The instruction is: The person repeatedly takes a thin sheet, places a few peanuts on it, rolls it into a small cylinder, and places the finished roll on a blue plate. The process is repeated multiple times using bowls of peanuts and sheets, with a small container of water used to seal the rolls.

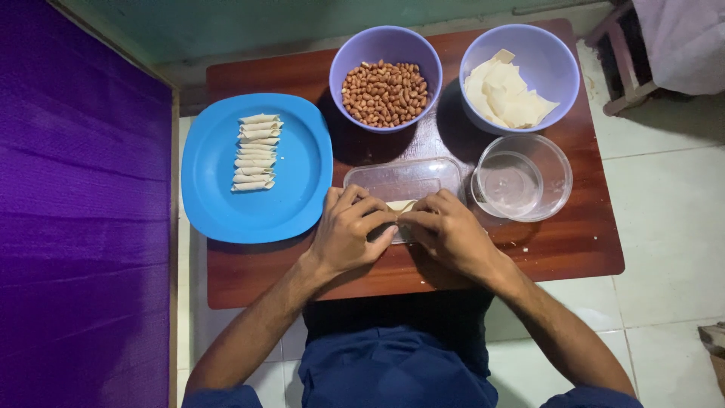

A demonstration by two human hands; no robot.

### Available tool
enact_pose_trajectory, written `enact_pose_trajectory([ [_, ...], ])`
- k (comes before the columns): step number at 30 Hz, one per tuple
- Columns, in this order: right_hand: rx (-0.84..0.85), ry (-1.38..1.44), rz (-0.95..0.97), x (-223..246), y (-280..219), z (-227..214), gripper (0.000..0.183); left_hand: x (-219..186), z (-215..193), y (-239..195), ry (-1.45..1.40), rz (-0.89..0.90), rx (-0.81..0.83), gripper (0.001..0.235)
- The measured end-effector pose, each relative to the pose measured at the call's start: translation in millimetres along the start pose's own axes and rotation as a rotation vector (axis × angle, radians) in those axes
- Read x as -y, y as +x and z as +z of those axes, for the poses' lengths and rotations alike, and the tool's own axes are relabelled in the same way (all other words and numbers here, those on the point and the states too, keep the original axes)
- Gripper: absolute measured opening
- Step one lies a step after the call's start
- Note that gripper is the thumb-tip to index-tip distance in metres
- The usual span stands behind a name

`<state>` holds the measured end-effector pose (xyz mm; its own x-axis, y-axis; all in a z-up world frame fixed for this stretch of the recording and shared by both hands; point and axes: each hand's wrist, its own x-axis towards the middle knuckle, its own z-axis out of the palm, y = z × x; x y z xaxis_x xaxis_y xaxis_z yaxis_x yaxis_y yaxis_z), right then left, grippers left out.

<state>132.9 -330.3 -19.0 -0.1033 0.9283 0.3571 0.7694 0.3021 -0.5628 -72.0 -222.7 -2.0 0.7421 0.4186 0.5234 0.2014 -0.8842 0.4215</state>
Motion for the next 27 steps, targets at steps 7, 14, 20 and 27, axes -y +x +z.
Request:
enact_pose_trajectory([
  [7, -0.02, -0.133, -0.128, 2, 0, 1, 0.023, -4, -8, 6, -0.042, 0.001, 0.022, 0.014],
  [14, 0.0, -0.279, -0.309, -15, -5, 9, 0.015, -6, -8, 5, -0.041, -0.013, 0.024, 0.015],
  [20, -0.01, -0.289, -0.341, -17, -5, 9, 0.014, -9, -11, 9, -0.039, -0.016, 0.023, 0.013],
  [27, -0.041, -0.187, -0.218, -17, -2, 18, 0.011, -8, -2, 7, 0.007, -0.011, -0.043, 0.007],
])
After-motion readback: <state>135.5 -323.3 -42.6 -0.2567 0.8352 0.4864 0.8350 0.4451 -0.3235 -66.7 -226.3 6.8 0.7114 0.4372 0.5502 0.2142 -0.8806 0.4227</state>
